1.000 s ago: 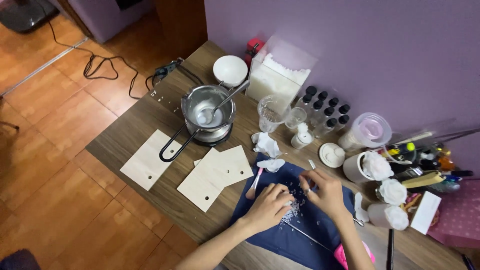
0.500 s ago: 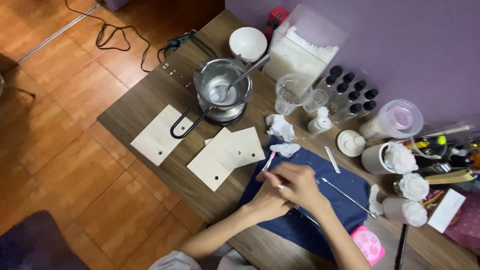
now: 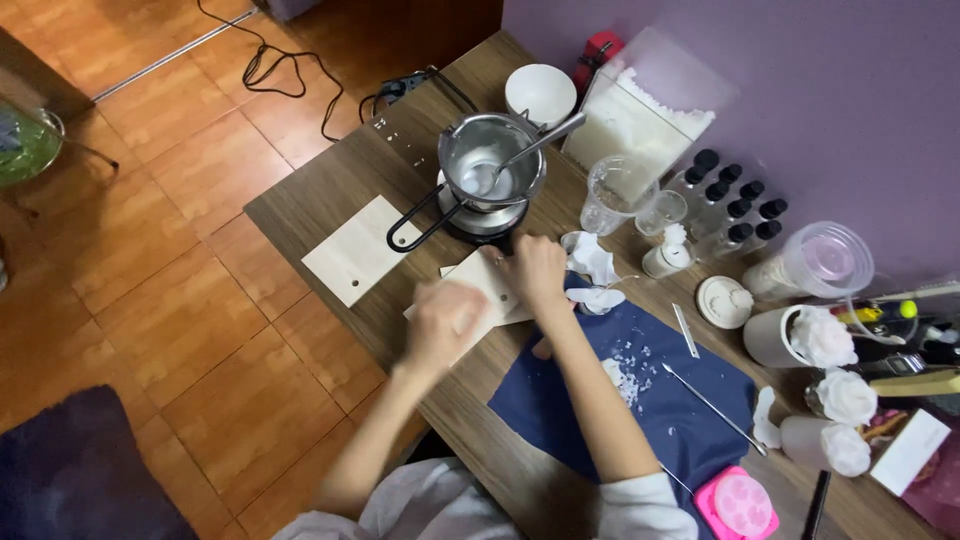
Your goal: The person is detailing a wax object with flakes and then scooping wax into a melting pot.
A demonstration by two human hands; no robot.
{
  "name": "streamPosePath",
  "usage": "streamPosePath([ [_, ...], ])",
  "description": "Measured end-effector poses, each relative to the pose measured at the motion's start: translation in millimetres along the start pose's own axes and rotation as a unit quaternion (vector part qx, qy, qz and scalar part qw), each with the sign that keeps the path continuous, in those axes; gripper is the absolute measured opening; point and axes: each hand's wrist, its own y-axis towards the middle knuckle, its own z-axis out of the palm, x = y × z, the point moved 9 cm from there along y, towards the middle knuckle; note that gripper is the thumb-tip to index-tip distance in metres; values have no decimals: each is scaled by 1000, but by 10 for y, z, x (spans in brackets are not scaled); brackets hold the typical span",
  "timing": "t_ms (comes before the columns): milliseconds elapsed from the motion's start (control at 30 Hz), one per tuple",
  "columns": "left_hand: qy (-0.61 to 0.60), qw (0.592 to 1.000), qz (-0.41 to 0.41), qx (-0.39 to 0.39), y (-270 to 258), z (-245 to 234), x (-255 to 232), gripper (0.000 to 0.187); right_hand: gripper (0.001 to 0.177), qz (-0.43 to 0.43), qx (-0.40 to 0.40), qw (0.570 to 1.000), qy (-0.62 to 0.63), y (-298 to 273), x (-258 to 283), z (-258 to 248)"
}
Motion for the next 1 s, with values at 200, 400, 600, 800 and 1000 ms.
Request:
streamPosePath([
  [200,175,971,-109,120,-29,215,667,35,62,14,18,999,-27,3,56,112],
  [400,169,954,-96,227,8,344,329,92,64,19,14,999,-23,67,-42,236],
  [600,180,943,-86,266,-29,387,314,95,55,-95,-59,988,-106,64,59,391],
  [800,172,922,-98,332,-168,471,431,93,28,-167,-164,956,-175,76,-247,1006],
  [1000,167,911,-106,362,-225,408,427,91,46,-125,-86,983,-102,-83,144,269],
])
